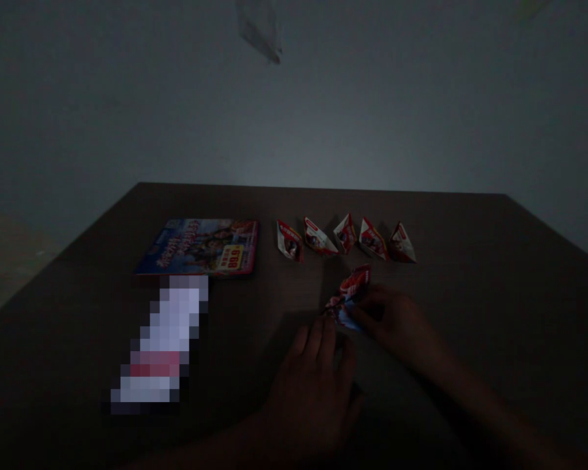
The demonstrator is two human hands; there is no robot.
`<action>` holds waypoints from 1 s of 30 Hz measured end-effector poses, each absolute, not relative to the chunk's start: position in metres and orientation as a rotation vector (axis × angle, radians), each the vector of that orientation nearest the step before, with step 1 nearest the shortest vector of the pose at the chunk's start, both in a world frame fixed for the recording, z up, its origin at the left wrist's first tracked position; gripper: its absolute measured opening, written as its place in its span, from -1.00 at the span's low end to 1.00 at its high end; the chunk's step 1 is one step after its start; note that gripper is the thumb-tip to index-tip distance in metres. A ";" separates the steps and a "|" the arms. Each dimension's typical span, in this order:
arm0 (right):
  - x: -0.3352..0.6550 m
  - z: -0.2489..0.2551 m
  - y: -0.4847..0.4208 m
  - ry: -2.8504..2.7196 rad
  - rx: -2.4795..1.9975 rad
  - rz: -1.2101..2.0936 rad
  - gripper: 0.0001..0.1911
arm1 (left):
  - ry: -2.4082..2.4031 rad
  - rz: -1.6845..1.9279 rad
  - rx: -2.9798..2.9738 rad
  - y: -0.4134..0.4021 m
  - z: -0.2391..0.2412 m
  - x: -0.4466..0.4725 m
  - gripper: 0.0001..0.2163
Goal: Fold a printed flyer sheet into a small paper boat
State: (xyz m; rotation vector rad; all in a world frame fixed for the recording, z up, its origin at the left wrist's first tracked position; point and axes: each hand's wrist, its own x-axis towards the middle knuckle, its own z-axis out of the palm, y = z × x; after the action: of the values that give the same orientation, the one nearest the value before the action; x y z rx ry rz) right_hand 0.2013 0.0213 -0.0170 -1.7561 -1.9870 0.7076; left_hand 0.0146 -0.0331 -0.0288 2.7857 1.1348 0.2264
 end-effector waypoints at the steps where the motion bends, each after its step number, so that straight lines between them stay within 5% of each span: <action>1: 0.201 -0.018 0.021 -1.981 -1.755 0.707 -0.78 | 1.137 0.229 2.788 -0.033 -0.029 0.015 -0.50; 30: 0.200 -0.016 0.021 -1.986 -1.772 0.691 -0.81 | 1.128 0.242 2.786 -0.031 -0.025 0.013 -0.50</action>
State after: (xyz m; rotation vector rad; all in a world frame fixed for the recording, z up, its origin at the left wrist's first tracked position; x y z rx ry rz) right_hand 0.2004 0.0211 -0.0162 -1.7722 -1.9859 0.6910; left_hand 0.0129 -0.0313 -0.0253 2.7862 1.1275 0.2420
